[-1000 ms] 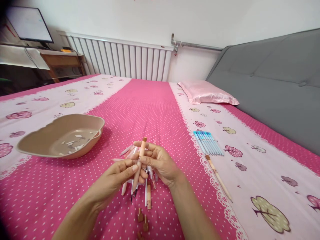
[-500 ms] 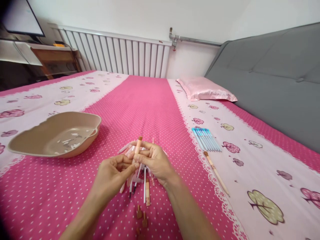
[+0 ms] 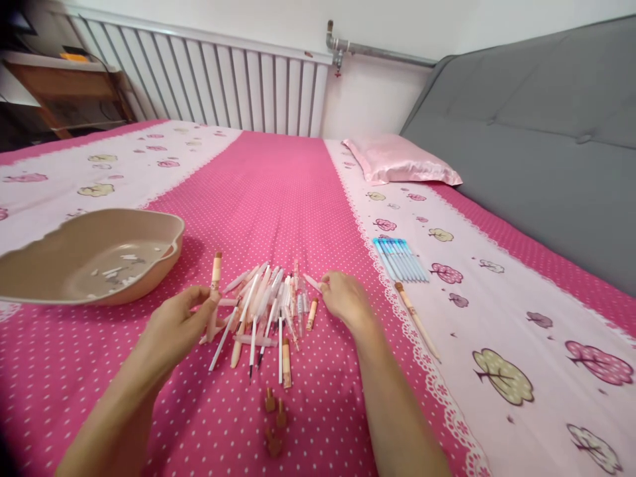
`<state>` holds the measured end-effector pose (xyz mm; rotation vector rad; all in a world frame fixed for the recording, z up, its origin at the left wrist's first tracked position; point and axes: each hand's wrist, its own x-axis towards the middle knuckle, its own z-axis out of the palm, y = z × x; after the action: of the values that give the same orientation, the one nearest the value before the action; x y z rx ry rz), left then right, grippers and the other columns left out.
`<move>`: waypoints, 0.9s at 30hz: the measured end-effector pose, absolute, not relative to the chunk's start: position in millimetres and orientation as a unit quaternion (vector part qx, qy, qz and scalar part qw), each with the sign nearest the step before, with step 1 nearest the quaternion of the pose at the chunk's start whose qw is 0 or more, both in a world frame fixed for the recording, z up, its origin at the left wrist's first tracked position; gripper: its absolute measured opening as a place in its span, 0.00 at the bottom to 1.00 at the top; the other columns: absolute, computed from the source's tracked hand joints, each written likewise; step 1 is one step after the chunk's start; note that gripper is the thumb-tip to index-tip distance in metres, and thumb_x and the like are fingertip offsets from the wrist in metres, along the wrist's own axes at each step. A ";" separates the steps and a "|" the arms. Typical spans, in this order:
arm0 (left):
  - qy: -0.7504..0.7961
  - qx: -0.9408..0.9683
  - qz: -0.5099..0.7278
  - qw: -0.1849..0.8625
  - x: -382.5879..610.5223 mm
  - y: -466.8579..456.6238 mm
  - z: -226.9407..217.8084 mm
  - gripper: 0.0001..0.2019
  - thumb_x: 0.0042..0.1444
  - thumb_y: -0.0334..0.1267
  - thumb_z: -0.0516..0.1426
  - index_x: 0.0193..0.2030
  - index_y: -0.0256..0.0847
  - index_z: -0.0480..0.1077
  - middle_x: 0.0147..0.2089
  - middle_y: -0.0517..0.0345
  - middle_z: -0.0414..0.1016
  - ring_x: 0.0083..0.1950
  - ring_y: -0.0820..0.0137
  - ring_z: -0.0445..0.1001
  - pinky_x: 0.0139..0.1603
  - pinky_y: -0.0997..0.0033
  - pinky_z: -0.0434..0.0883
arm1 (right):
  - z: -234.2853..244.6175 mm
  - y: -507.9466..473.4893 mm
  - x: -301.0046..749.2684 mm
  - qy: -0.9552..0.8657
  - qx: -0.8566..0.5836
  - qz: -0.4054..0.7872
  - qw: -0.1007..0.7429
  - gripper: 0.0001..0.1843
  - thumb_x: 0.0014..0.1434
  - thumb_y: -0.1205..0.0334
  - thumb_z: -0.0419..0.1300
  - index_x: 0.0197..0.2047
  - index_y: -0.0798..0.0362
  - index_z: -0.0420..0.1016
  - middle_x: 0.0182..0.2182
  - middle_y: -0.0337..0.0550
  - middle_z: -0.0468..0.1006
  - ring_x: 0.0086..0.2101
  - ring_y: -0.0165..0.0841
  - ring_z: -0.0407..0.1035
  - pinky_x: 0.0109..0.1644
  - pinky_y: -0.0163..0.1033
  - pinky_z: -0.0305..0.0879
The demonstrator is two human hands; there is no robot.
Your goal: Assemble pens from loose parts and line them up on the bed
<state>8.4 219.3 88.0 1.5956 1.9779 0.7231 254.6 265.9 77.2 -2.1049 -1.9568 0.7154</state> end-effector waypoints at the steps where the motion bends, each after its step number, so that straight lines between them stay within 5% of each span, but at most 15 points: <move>1: 0.731 0.596 0.237 0.233 9.2 219.2 87.7 0.13 0.55 0.46 0.48 0.35 0.41 0.68 0.29 0.54 0.76 0.33 0.62 0.75 0.30 0.71 0.64 | 76.6 265.5 252.9 -0.660 -0.711 0.231 0.073 0.16 0.61 0.59 0.48 0.45 0.55 0.73 0.38 0.50 0.77 0.36 0.35 0.72 0.38 0.37 0.61; 8: 0.751 0.619 0.138 0.185 13.8 220.9 84.6 0.14 0.58 0.44 0.43 0.35 0.40 0.66 0.31 0.50 0.75 0.31 0.62 0.73 0.28 0.71 0.59 | 69.0 266.3 243.7 -0.655 -0.741 0.150 0.017 0.21 0.60 0.51 0.48 0.45 0.57 0.71 0.39 0.56 0.76 0.36 0.41 0.71 0.34 0.38 0.60; 16: 0.770 0.601 0.135 0.167 10.8 224.8 82.4 0.14 0.56 0.43 0.44 0.36 0.39 0.67 0.29 0.51 0.73 0.31 0.62 0.72 0.27 0.71 0.59 | 70.5 268.4 243.1 -0.662 -0.726 0.182 0.044 0.22 0.58 0.50 0.50 0.24 0.56 0.74 0.23 0.46 0.74 0.25 0.32 0.67 0.27 0.33 0.53; 20: 0.774 0.595 0.145 0.161 6.4 225.0 82.6 0.13 0.56 0.42 0.44 0.34 0.40 0.67 0.29 0.52 0.73 0.30 0.63 0.71 0.27 0.71 0.59 | 84.1 261.1 245.2 -0.651 -0.734 0.169 0.088 0.15 0.56 0.54 0.54 0.26 0.55 0.74 0.24 0.44 0.74 0.25 0.31 0.66 0.26 0.33 0.51; 23: 0.772 0.594 0.142 0.178 3.9 225.6 81.1 0.12 0.56 0.42 0.45 0.30 0.40 0.64 0.27 0.53 0.71 0.28 0.65 0.70 0.26 0.72 0.58 | 100.0 245.0 239.6 -0.737 -0.604 0.289 0.089 0.08 0.52 0.58 0.59 0.34 0.54 0.75 0.28 0.41 0.75 0.27 0.29 0.67 0.27 0.31 0.54; 27: 0.761 0.601 0.151 0.195 0.9 227.9 74.8 0.12 0.55 0.43 0.45 0.26 0.41 0.62 0.25 0.55 0.70 0.26 0.67 0.68 0.25 0.73 0.57 | 113.9 216.8 217.9 -0.823 -0.392 0.409 -0.048 0.13 0.47 0.62 0.66 0.37 0.53 0.73 0.29 0.38 0.75 0.28 0.28 0.68 0.28 0.30 0.56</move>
<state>0.9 227.9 74.8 1.6843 2.1319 0.4224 217.9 216.8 113.9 -1.2693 -2.6673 1.3266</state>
